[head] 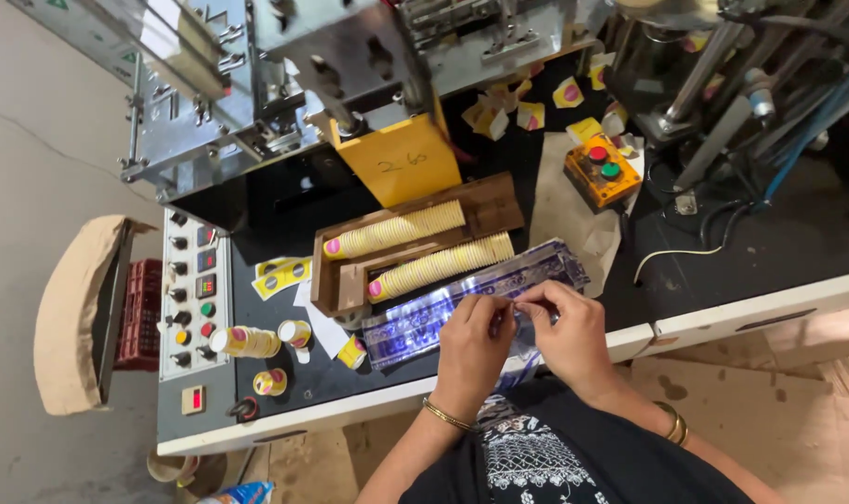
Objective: The recorder is packaging stacks of paper cups into plastic sleeves at a manufacturing station.
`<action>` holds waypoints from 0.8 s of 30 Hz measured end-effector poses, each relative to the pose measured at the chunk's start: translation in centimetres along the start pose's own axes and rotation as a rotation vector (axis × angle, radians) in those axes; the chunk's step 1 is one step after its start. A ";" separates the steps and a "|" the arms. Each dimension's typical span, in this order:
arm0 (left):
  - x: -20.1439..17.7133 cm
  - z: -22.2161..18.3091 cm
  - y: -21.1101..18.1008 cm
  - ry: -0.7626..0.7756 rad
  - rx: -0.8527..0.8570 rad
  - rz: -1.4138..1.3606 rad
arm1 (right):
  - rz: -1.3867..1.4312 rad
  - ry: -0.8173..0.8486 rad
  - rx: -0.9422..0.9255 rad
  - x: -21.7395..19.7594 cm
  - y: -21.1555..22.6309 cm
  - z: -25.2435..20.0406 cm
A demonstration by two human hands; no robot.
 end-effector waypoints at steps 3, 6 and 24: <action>0.5 0.2 -0.6 0.030 0.042 -0.002 | 0.027 -0.026 0.096 -0.2 -1.6 -0.3; 1.9 -0.2 0.1 0.067 0.033 -0.007 | 0.007 -0.011 0.063 -0.5 -2.2 -0.3; 1.8 -1.7 1.5 0.621 -0.155 -0.370 | 0.655 -0.028 0.518 -3.8 -17.6 2.6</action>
Point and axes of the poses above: each hand's wrist, its own z-axis towards the middle knuckle, its own x-axis out of the palm, y = z × x, the point moved 5 cm from there along z, towards the middle knuckle, and after that the axes turned 5 degrees about z, right-handed, at the moved point
